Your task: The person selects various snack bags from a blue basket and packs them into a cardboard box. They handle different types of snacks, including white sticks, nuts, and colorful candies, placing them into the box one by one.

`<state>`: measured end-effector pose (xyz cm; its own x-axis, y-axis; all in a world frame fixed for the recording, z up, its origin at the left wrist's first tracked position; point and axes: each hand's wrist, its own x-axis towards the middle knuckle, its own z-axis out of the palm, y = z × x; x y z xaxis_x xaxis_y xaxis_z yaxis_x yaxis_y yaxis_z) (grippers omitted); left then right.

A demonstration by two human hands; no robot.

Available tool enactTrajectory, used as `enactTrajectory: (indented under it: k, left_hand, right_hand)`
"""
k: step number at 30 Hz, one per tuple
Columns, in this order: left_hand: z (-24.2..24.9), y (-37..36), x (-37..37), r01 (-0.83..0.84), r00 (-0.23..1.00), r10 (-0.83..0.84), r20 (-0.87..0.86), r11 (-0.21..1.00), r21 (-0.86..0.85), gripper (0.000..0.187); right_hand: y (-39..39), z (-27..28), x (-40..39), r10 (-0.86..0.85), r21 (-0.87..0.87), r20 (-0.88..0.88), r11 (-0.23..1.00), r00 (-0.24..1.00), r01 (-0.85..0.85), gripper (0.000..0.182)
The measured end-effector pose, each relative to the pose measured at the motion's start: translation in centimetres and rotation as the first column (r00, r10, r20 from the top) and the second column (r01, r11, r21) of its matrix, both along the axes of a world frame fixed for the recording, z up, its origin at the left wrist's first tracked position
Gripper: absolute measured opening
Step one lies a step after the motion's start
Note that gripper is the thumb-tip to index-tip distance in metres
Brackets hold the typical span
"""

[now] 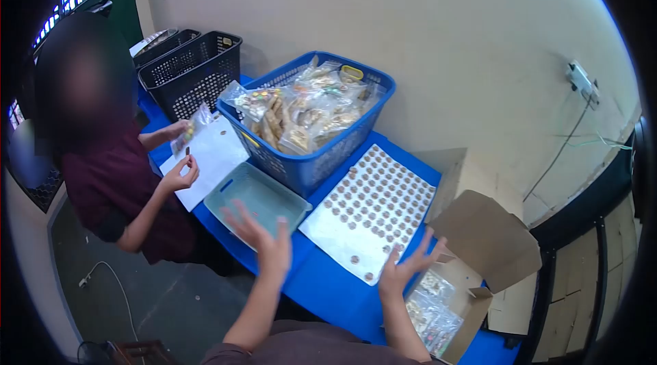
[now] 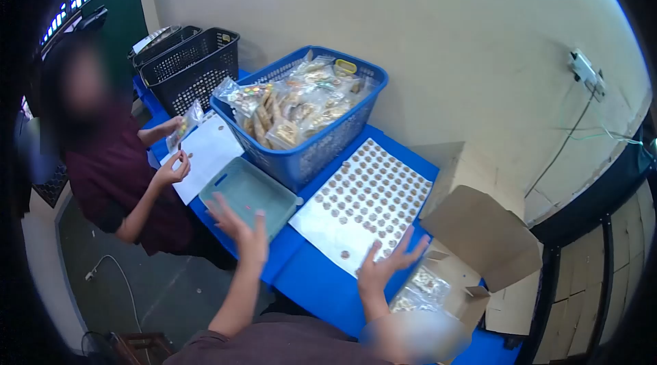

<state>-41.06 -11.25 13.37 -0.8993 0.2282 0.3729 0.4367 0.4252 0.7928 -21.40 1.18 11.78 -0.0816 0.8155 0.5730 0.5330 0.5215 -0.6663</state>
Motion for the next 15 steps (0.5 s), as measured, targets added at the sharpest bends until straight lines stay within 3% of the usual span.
enactTrajectory:
  k: [1,2,3,5,8,13,15]
  left_hand:
    - [-0.2,1.2,0.2,0.173,0.985,-0.171,-0.027,0.981,0.084,0.098]
    - [1.0,1.7,0.8,0.297,0.955,-0.296,-0.032,0.955,0.011,0.1]
    - [0.8,1.8,0.5,0.41,0.897,-0.393,-0.201,0.91,0.054,0.098]
    - [-1.3,1.2,-1.7,0.465,0.713,-0.354,-0.605,0.885,0.031,0.09]
    - [-0.2,-0.1,-6.7,0.485,0.712,-0.314,-0.628,0.867,0.116,0.086]
    - [0.8,0.1,-12.6,0.46,0.746,-0.342,-0.571,0.885,0.071,0.082]
    - [0.2,1.2,-12.4,0.487,0.805,-0.345,-0.483,0.848,0.207,0.079]
  right_hand:
    - [-0.3,0.5,-3.4,0.072,0.024,0.007,0.997,0.997,-0.072,0.068]
    - [-1.1,1.0,-6.3,0.154,-0.016,0.038,0.988,0.987,-0.154,0.068]
    - [-1.9,1.8,-9.1,0.238,-0.049,0.062,0.971,0.969,-0.235,0.068]
    - [-3.8,2.7,-13.0,0.364,-0.048,0.042,0.931,0.931,-0.362,0.067]
    - [-6.0,2.5,-16.5,0.433,0.028,0.064,0.9,0.899,-0.435,0.064]
    - [-6.4,1.4,-20.5,0.345,-0.018,0.096,0.938,0.934,-0.345,0.059]
    - [-6.7,1.2,-21.5,0.316,-0.054,0.078,0.948,0.945,-0.313,0.058]
